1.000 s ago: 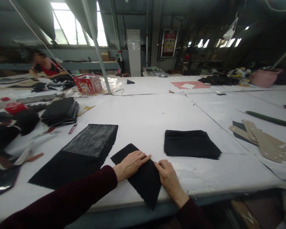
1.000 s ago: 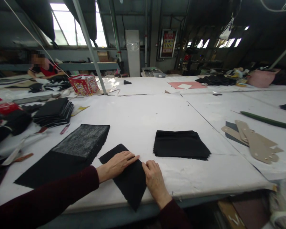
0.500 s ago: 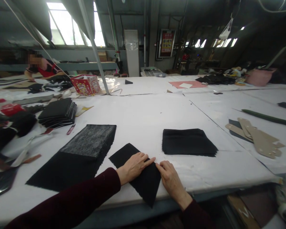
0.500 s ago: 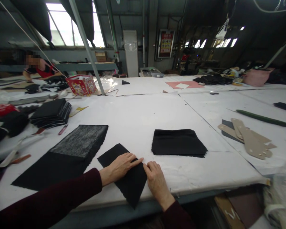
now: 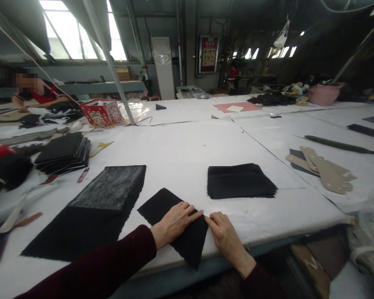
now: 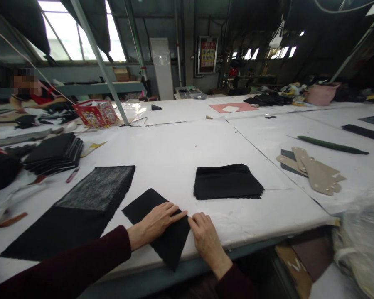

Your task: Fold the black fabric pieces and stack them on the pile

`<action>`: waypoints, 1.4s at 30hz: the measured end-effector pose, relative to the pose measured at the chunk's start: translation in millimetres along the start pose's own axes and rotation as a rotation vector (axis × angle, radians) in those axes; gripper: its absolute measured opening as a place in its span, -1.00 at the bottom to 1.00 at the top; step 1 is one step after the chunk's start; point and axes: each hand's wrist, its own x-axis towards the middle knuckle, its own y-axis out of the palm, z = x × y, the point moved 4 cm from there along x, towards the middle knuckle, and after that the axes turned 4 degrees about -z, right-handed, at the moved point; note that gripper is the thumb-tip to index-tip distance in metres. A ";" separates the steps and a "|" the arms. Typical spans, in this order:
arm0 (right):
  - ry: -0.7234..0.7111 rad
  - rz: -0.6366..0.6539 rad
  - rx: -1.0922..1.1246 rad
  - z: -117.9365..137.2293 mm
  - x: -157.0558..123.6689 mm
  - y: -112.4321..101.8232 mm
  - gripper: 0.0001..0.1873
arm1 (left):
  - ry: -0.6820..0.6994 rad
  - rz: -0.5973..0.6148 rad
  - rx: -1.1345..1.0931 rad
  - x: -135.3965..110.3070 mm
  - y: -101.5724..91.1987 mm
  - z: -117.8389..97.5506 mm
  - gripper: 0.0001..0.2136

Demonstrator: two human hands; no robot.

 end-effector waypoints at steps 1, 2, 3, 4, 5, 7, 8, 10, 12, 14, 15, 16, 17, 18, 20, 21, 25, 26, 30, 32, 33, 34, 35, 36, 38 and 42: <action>0.000 -0.003 -0.005 -0.2 -3.3 -2.8 -0.68 | 0.000 0.003 0.017 0.3 -1.0 -2.0 -0.48; 0.002 -0.005 -0.009 -0.5 -7.0 -6.2 -0.68 | -0.002 0.005 0.033 0.7 -2.0 -3.9 -0.47; 0.006 -0.005 -0.012 -0.8 -10.8 -10.0 -0.68 | -0.006 0.006 0.045 1.1 -2.9 -5.4 -0.46; 0.015 -0.004 -0.013 -1.1 -14.3 -14.2 -0.69 | -0.010 0.007 0.054 1.4 -3.7 -6.5 -0.45; 0.029 -0.003 -0.010 -1.4 -16.9 -18.3 -0.69 | -0.014 0.007 0.058 1.6 -4.2 -7.3 -0.44; 0.073 -0.031 0.015 -1.4 -17.8 -25.8 -0.69 | -0.014 0.009 0.058 1.9 -4.6 -8.3 -0.43; 0.098 -0.067 0.042 -0.7 -15.6 -28.5 -0.68 | -0.013 0.008 0.059 1.9 -4.6 -8.6 -0.42; 0.139 -0.159 0.126 2.8 -6.2 -29.5 -0.62 | -0.013 0.000 0.059 1.7 -4.2 -9.4 -0.42; 0.167 -0.214 0.202 8.9 6.6 -22.2 -0.53 | -0.023 -0.012 0.054 1.1 -3.4 -9.8 -0.43; 0.183 -0.191 0.189 16.7 17.8 -8.4 -0.48 | -0.039 -0.015 0.038 0.0 -2.1 -8.9 -0.47; 0.187 -0.161 0.139 20.5 21.6 -0.8 -0.48 | -0.045 -0.014 0.024 -0.9 -1.4 -7.5 -0.49; 0.187 -0.125 0.071 24.1 23.8 6.2 -0.50 | -0.048 -0.012 0.003 -2.1 -0.9 -5.4 -0.51; 0.188 -0.089 -0.002 27.0 24.7 12.1 -0.53 | -0.048 -0.012 -0.021 -3.6 -0.5 -2.4 -0.53; 0.188 -0.058 -0.070 29.3 24.5 16.6 -0.55 | -0.049 -0.014 -0.045 -5.6 -0.4 1.4 -0.54; 0.191 -0.006 -0.170 32.0 22.5 21.2 -0.56 | -0.059 -0.019 -0.084 -10.6 -0.7 12.2 -0.53; 0.191 0.016 -0.202 32.8 21.4 21.9 -0.55 | -0.072 -0.020 -0.098 -13.4 -1.1 19.0 -0.53; 0.199 0.068 -0.250 33.8 18.9 18.4 -0.52 | -0.155 0.011 -0.156 -21.0 -3.9 51.1 -0.55; 0.209 0.070 -0.242 33.7 19.1 16.6 -0.53 | -0.187 0.027 -0.174 -21.1 -4.6 59.1 -0.58; 0.309 0.073 -0.117 28.7 25.6 6.6 -0.58 | -0.330 0.071 -0.242 -15.6 -4.8 80.7 -0.84; 0.366 0.078 -0.020 23.3 31.5 1.2 -0.65 | -0.320 0.073 -0.245 -11.6 -2.6 79.6 -0.88; 0.385 0.075 0.026 20.2 34.0 -1.0 -0.67 | -0.296 0.070 -0.234 -10.1 -1.4 76.5 -0.88; 0.396 0.067 0.067 16.8 35.7 -2.3 -0.67 | -0.273 0.066 -0.223 -9.2 -0.3 72.5 -0.86; 0.402 0.052 0.100 13.1 35.9 -2.7 -0.64 | -0.261 0.059 -0.219 -9.0 0.5 68.5 -0.83; 0.404 0.032 0.127 8.9 34.3 -1.9 -0.59 | -0.261 0.048 -0.232 -9.2 0.7 64.8 -0.80; 0.410 -0.007 0.176 -1.1 25.2 2.7 -0.50 | -0.283 0.016 -0.310 -10.1 -0.4 59.6 -0.77; 0.485 -0.025 0.338 -32.8 -2.6 4.2 -0.46 | -0.298 -0.071 -0.527 -2.0 -5.5 57.0 -0.86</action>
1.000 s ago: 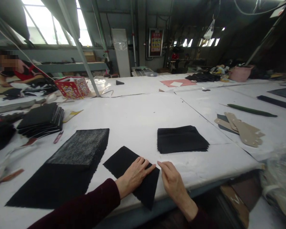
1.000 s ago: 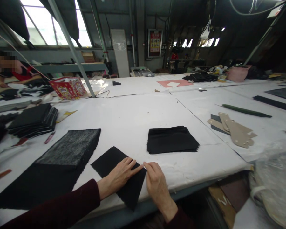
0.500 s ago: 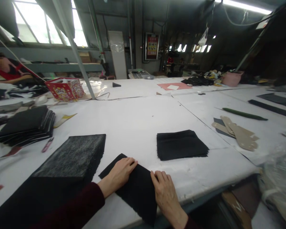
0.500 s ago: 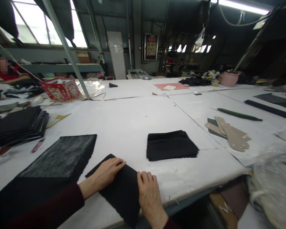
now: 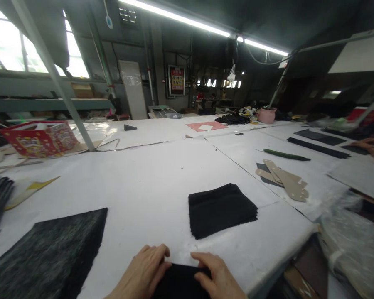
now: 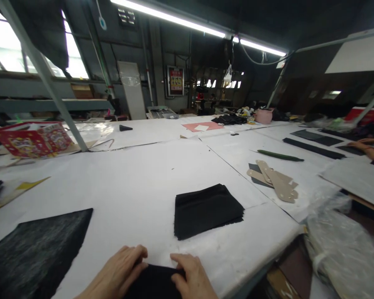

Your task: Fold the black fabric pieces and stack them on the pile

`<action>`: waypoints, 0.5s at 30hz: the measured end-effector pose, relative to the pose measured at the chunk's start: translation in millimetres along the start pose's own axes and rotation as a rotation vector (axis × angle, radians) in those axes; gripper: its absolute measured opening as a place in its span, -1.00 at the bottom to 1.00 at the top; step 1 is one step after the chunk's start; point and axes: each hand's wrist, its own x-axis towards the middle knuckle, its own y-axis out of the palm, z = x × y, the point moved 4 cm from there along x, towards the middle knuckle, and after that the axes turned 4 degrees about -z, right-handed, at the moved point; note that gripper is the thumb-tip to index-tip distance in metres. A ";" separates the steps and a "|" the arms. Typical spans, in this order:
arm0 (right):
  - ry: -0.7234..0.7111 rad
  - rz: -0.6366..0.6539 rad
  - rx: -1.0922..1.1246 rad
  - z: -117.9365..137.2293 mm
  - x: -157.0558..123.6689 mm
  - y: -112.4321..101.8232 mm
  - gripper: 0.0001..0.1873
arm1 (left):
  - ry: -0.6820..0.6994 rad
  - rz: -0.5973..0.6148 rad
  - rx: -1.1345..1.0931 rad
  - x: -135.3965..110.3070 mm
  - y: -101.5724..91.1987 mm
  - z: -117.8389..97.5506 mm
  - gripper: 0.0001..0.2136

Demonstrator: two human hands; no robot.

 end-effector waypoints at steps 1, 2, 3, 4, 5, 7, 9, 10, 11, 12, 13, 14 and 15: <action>0.046 0.009 0.037 -9.3 1.1 -10.1 -0.50 | 0.000 -0.005 -0.042 6.2 -0.1 -1.9 -0.85; 0.097 0.021 0.067 -17.3 4.9 -23.8 -0.55 | -0.002 -0.003 -0.082 14.5 0.5 -4.3 -0.84; 0.146 0.026 0.087 -24.0 11.8 -41.0 -0.60 | -0.011 0.002 -0.118 25.1 1.6 -7.4 -0.85; 0.180 0.036 0.103 -29.1 21.8 -60.3 -0.64 | -0.027 0.005 -0.149 37.9 3.2 -11.2 -0.87; 0.196 0.053 0.111 -33.1 34.6 -80.6 -0.67 | -0.046 -0.006 -0.176 52.7 5.0 -15.7 -0.88; 0.172 0.050 0.062 -40.3 66.6 -121.6 -0.68 | -0.067 -0.104 -0.224 86.8 7.4 -26.1 -0.88; 0.135 0.031 -0.078 -50.6 101.6 -153.9 -0.69 | -0.059 -0.256 -0.253 122.7 10.0 -35.8 -0.91; 0.118 0.016 -0.184 -57.1 118.5 -165.0 -0.69 | -0.054 -0.326 -0.259 139.8 12.3 -39.0 -0.92; 0.106 -0.004 -0.299 -64.3 134.2 -172.2 -0.70 | -0.057 -0.381 -0.259 155.8 15.3 -40.7 -0.93; 0.100 -0.025 -0.399 -71.7 148.3 -175.6 -0.70 | -0.073 -0.416 -0.254 170.4 19.2 -40.6 -0.93; 0.099 -0.047 -0.481 -79.0 160.7 -175.4 -0.70 | -0.100 -0.432 -0.250 183.3 23.7 -38.9 -0.92; 0.100 -0.071 -0.539 -85.8 171.0 -172.2 -0.69 | -0.130 -0.438 -0.250 194.2 28.4 -36.2 -0.91; 0.102 -0.098 -0.572 -92.1 179.1 -166.7 -0.67 | -0.160 -0.437 -0.254 203.0 33.0 -33.1 -0.91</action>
